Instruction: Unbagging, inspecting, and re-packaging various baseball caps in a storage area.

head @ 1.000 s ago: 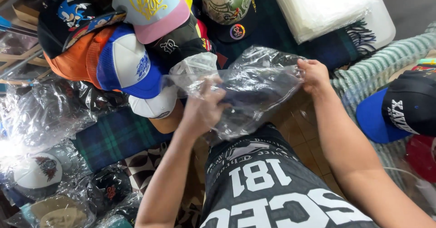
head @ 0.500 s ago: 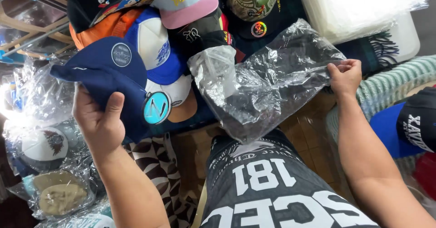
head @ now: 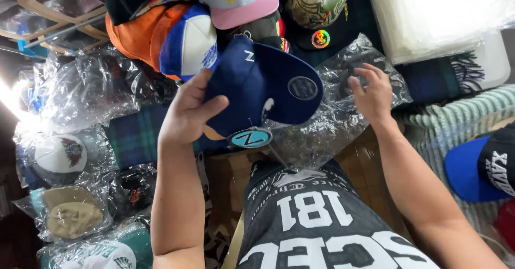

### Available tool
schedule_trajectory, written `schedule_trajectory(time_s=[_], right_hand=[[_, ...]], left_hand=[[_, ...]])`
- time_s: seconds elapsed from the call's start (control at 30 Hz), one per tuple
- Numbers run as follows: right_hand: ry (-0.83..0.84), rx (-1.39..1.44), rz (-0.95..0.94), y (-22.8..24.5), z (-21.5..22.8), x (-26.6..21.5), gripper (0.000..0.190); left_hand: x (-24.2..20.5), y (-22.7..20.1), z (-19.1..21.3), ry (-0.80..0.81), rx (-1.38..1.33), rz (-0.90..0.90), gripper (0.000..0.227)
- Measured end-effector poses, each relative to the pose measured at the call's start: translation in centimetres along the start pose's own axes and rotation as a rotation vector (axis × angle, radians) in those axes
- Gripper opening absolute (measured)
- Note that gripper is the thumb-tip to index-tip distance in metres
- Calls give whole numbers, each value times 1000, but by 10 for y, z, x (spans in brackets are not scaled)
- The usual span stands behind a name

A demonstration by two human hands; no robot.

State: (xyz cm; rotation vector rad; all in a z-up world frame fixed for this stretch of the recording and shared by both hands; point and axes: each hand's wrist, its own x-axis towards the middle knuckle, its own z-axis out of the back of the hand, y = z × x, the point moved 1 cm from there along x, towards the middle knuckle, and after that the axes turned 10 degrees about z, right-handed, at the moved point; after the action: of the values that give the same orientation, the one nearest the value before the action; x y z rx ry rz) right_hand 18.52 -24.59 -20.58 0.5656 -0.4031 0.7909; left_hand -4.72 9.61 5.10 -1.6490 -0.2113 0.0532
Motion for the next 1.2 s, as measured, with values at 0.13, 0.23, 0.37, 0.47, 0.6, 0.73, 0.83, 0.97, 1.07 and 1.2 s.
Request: schedule_trajectory(time_s=[0.13,0.23,0.37,0.47,0.6,0.73,0.83,0.97,1.07,1.2], right_hand=[[147,1270,-243,102,49,51,65],[184,1677,-324,121,42,52,53],[94,1779,-622,121,28,40,22],[-45,1798,-839,120,44,46,20],[-203,1769,-928,75,17,54,13],[-407,1750,-1055,41,-28,84,12],[-375,1508,-1169,23,-70,110,34],[-224,981,-1213,16,-122,118,120],[147,917,-969,36,-102,136,96],[213,1365,-942,18,-124,136,103]], left_hand=[[12,27,-6,-10,91,133,18],[28,51,-6,-13,46,163,17],[19,43,-31,117,-243,238,66],[9,53,-36,100,-262,296,77],[-3,64,-36,-139,87,204,63],[-32,104,-58,-435,519,437,48],[-59,145,-83,-620,608,591,67],[-83,174,-105,-740,299,923,115],[-66,150,-115,-783,-120,1233,127],[-75,199,-110,-672,115,1279,124]])
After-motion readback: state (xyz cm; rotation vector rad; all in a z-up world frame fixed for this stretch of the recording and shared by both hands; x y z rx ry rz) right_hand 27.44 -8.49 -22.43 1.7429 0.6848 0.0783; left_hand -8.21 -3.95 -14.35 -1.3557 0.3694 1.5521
